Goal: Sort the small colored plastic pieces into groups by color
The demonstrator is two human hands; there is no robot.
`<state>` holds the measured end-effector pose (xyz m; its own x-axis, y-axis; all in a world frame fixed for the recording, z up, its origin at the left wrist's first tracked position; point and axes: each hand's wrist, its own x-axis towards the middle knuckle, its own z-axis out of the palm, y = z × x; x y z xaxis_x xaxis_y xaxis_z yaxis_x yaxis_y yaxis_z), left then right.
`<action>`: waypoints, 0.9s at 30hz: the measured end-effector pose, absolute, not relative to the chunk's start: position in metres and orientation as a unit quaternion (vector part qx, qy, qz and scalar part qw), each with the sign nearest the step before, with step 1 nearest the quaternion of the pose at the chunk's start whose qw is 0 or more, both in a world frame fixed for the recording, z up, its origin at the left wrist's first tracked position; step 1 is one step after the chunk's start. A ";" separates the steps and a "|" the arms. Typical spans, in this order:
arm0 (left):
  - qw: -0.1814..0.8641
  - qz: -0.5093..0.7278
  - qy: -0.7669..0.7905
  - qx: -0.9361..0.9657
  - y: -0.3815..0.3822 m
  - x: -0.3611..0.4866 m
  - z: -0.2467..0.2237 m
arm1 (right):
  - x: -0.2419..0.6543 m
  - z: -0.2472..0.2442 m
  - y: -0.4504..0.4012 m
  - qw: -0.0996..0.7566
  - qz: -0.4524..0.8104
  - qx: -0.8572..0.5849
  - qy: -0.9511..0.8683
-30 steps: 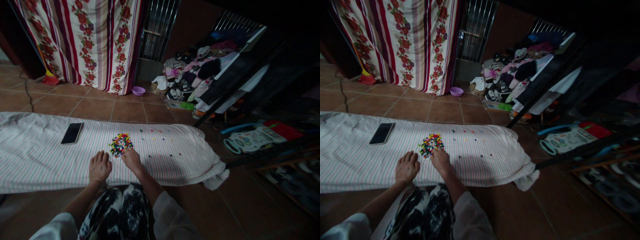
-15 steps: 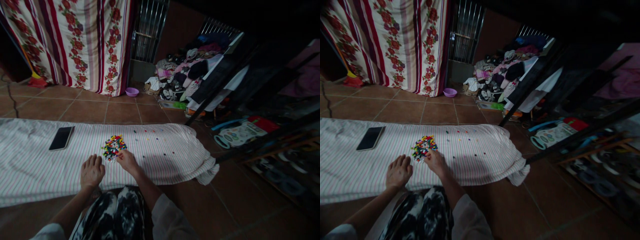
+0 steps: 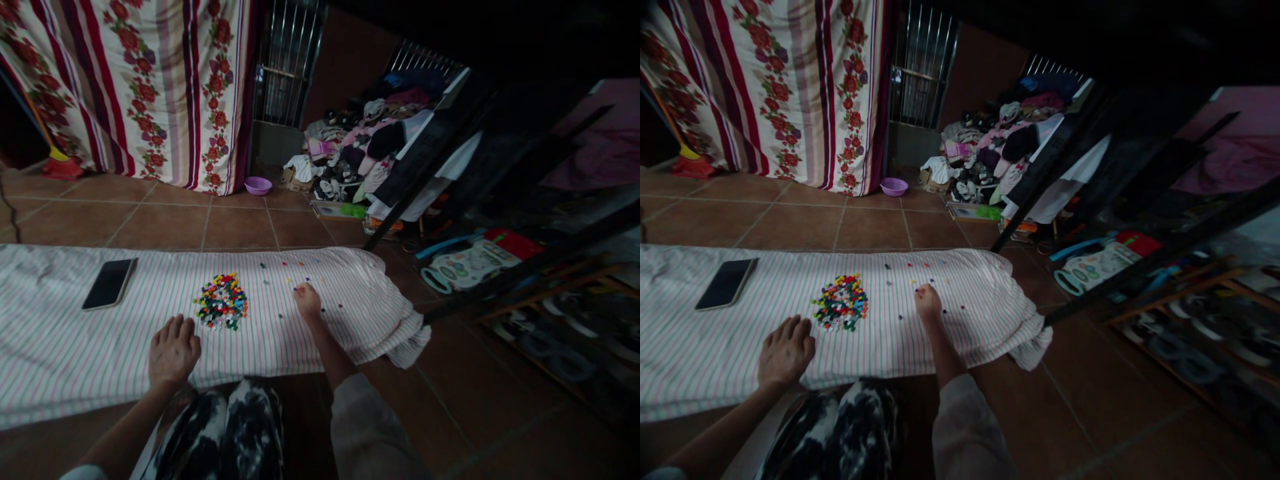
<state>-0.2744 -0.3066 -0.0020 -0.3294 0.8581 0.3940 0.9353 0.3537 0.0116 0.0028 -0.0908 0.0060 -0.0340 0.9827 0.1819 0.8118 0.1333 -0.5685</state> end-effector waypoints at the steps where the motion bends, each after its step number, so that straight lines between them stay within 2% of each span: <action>1: 0.163 -0.118 -0.807 -0.556 -0.307 -0.275 -0.002 | 0.010 0.007 -0.085 0.258 0.144 -0.656 -0.694; 8: 0.166 -0.113 -0.805 -0.558 -0.306 -0.275 -0.004 | 0.033 0.013 -0.059 0.151 0.116 -0.727 -0.659; 13: 0.173 -0.118 -0.804 -0.557 -0.306 -0.276 -0.005 | 0.030 0.017 -0.050 0.112 0.120 -0.739 -0.654; 20: 0.172 -0.115 -0.804 -0.558 -0.306 -0.276 -0.007 | 0.027 0.014 -0.039 0.109 0.128 -0.738 -0.654; 27: 0.163 -0.121 -0.808 -0.554 -0.305 -0.276 -0.006 | 0.028 0.004 -0.030 0.156 0.112 -0.722 -0.664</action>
<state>-0.2756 -0.3051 -0.0065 -0.3342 0.8548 0.3970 0.9336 0.3581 0.0148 0.0277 -0.0305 0.0039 0.0922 0.9947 0.0450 0.9246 -0.0687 -0.3747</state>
